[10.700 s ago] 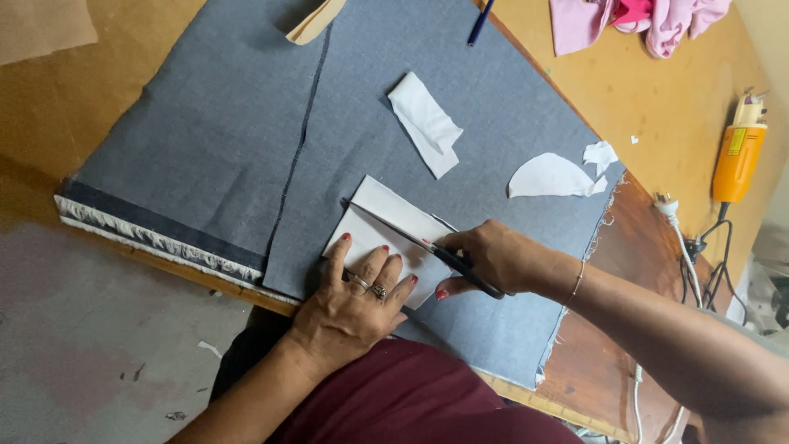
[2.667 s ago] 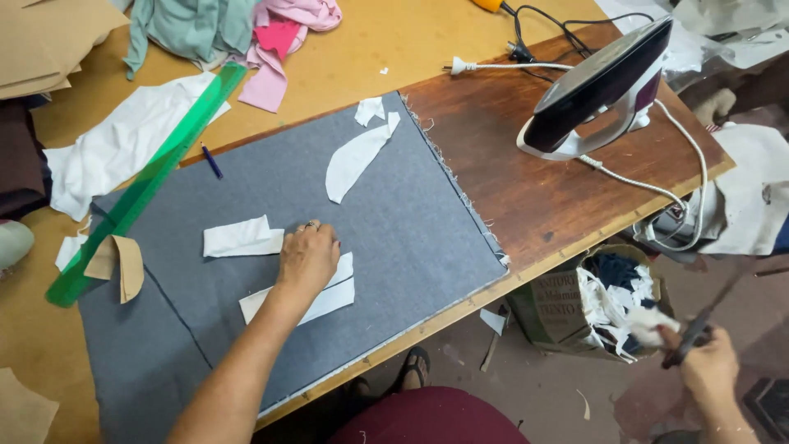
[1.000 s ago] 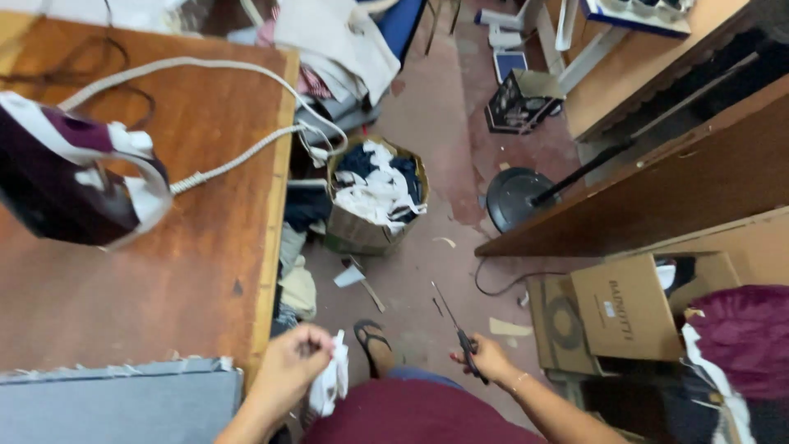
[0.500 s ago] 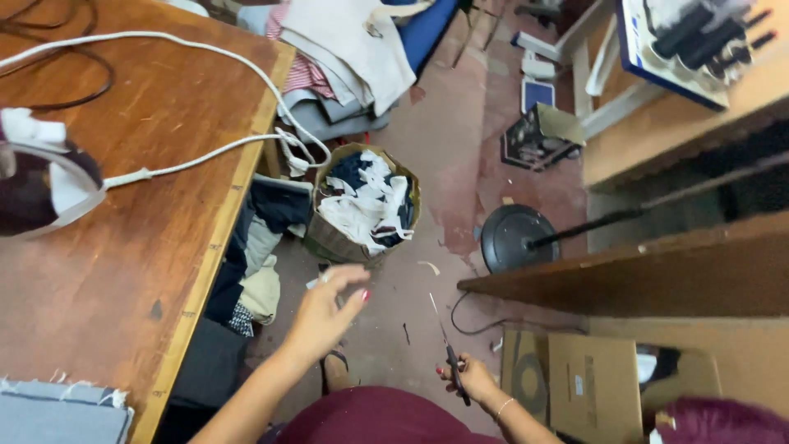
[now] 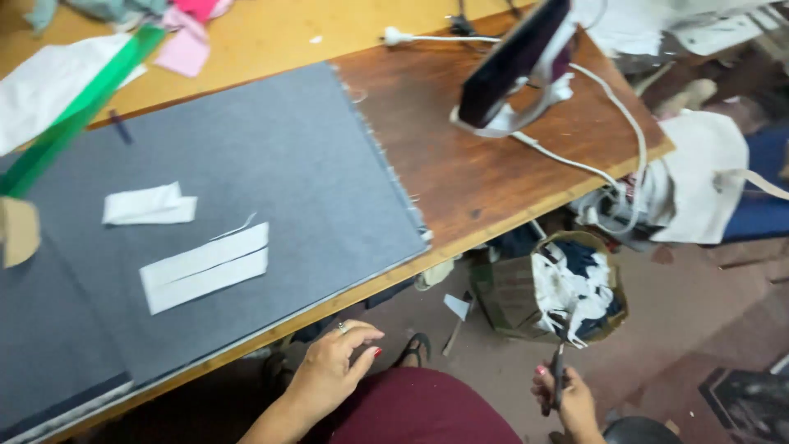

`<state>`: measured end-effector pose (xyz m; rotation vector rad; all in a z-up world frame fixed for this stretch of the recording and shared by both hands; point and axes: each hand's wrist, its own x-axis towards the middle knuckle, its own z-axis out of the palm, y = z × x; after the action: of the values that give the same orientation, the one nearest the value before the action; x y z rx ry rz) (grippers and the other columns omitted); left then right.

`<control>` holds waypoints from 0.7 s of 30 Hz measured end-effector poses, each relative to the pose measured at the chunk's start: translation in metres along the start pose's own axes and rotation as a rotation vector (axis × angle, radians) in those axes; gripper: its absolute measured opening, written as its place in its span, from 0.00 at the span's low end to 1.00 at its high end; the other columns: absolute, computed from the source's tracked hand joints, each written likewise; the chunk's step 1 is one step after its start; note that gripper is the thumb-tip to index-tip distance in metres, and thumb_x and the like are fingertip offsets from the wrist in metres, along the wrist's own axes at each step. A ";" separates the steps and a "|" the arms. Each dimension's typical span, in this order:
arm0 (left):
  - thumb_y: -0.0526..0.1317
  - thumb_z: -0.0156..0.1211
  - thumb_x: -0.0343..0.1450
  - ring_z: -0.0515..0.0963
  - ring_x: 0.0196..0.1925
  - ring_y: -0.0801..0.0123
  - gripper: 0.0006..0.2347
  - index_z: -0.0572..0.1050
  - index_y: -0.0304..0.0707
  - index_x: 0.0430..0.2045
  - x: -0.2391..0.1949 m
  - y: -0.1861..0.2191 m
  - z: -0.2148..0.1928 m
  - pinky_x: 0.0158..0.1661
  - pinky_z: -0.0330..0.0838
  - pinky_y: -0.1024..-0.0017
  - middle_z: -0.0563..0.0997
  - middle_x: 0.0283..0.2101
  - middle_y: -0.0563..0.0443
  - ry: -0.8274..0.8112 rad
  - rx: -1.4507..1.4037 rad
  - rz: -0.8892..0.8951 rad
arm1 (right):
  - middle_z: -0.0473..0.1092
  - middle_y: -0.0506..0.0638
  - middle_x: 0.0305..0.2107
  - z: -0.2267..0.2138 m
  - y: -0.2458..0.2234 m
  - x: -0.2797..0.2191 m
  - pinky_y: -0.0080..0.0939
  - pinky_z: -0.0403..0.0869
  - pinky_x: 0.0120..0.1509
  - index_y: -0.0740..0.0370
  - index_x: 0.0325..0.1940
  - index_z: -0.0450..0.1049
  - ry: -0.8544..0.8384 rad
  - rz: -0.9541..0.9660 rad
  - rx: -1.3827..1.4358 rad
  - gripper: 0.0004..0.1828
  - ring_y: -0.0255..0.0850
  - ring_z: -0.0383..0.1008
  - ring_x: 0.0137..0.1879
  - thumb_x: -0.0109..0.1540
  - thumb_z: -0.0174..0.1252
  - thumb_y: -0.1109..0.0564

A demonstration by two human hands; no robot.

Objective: Cutting out fabric pieces using scissors following a pattern on a workbench.

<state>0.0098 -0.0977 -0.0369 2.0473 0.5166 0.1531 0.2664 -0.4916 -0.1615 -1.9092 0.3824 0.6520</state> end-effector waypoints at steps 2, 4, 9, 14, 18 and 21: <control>0.39 0.60 0.71 0.84 0.44 0.67 0.08 0.81 0.45 0.42 -0.030 -0.021 -0.034 0.48 0.74 0.69 0.84 0.45 0.58 0.109 0.017 0.114 | 0.69 0.67 0.27 0.038 -0.033 -0.026 0.45 0.58 0.21 0.69 0.54 0.69 0.013 -0.075 0.032 0.19 0.51 0.68 0.28 0.64 0.62 0.57; 0.35 0.64 0.69 0.85 0.42 0.66 0.06 0.81 0.39 0.38 -0.059 -0.041 -0.072 0.47 0.77 0.69 0.85 0.42 0.52 0.275 0.128 0.270 | 0.64 0.65 0.25 0.076 -0.052 -0.057 0.46 0.61 0.23 0.67 0.44 0.61 -0.051 -0.281 0.148 0.16 0.48 0.63 0.26 0.65 0.61 0.57; 0.33 0.63 0.69 0.85 0.43 0.66 0.07 0.81 0.40 0.38 -0.112 -0.102 -0.163 0.46 0.77 0.69 0.85 0.42 0.53 0.317 0.196 0.246 | 0.67 0.64 0.26 0.178 -0.070 -0.146 0.46 0.66 0.22 0.68 0.55 0.66 -0.146 -0.369 0.184 0.20 0.50 0.69 0.27 0.63 0.60 0.57; 0.33 0.63 0.69 0.83 0.44 0.66 0.07 0.81 0.42 0.39 -0.137 -0.149 -0.217 0.49 0.76 0.68 0.84 0.42 0.54 0.361 0.288 0.223 | 0.76 0.64 0.31 0.240 -0.083 -0.236 0.49 0.78 0.41 0.68 0.57 0.72 -0.210 -0.273 0.009 0.29 0.50 0.78 0.33 0.54 0.67 0.52; 0.31 0.65 0.68 0.83 0.41 0.65 0.07 0.81 0.40 0.39 -0.124 -0.167 -0.238 0.45 0.80 0.69 0.84 0.40 0.52 0.406 0.307 0.267 | 0.74 0.61 0.26 0.259 -0.076 -0.271 0.45 0.75 0.20 0.69 0.55 0.73 -0.294 -0.270 -0.049 0.29 0.49 0.77 0.28 0.53 0.69 0.54; 0.32 0.66 0.68 0.83 0.42 0.65 0.07 0.81 0.40 0.38 -0.106 -0.170 -0.239 0.44 0.79 0.68 0.84 0.40 0.52 0.403 0.330 0.312 | 0.72 0.61 0.25 0.263 -0.072 -0.275 0.43 0.72 0.19 0.71 0.55 0.73 -0.381 -0.238 -0.023 0.29 0.48 0.76 0.26 0.52 0.71 0.58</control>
<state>-0.2116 0.1224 -0.0490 2.4253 0.4856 0.7194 0.0139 -0.2303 -0.0278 -1.7664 -0.0934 0.8395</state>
